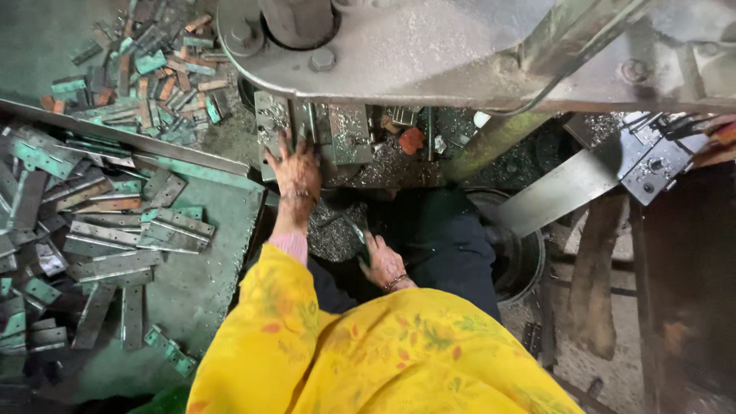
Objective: The person operates a manual press machine to shape metal pieces. They repeatedly pick up metal blanks, position them under the press, and activate the machine to form the parts, then place the finished pieces aside.
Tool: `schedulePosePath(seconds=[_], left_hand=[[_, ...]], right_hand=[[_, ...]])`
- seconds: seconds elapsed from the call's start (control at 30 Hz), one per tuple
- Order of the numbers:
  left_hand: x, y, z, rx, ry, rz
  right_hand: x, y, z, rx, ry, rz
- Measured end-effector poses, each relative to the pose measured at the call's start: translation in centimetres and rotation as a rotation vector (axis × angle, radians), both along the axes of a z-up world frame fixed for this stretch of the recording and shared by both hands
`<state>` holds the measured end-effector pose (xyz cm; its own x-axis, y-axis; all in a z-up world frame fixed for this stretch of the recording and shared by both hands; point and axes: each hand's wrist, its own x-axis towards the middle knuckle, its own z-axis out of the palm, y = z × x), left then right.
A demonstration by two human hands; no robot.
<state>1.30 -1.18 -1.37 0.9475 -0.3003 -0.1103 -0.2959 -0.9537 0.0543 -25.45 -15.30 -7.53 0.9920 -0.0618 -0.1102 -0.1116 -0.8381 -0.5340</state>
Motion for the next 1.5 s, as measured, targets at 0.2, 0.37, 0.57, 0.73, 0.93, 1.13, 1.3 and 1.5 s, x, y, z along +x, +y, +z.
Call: schedulePosePath(seconds=[0.2,0.37,0.57,0.73,0.93,1.13,1.3,1.5], left_hand=[[-0.1,0.5,0.3,0.069,-0.045,0.006],[2.4,-0.6,2.0,-0.001,-0.009,0.045],[2.8,-0.5,1.5,-0.032,-0.072,0.027],[2.8,-0.1,2.3,-0.046,-0.095,-0.001],[-0.9,4.3,2.7,-0.268,-0.292,0.072],[-5.9,17.1,-3.4,-0.435,-0.521,0.513],[-8.0,24.9,-10.2,-0.526,-0.483,0.997],[-6.6,26.8,-14.8,-0.598,-0.491,1.295]], right_hand=[[1.1,-0.3,6.6,-0.013,0.106,0.033],[1.9,-0.3,6.4,-0.035,0.205,0.028],[-0.2,0.1,-1.4,0.006,-0.009,0.021],[0.1,-0.1,-3.4,0.003,0.016,0.005],[0.3,-0.5,3.9,-0.023,0.065,0.003],[2.4,-0.5,10.6,-0.118,0.173,0.106],[3.4,0.6,12.7,-0.154,0.257,0.088],[3.9,0.6,11.9,-0.182,0.294,0.075]])
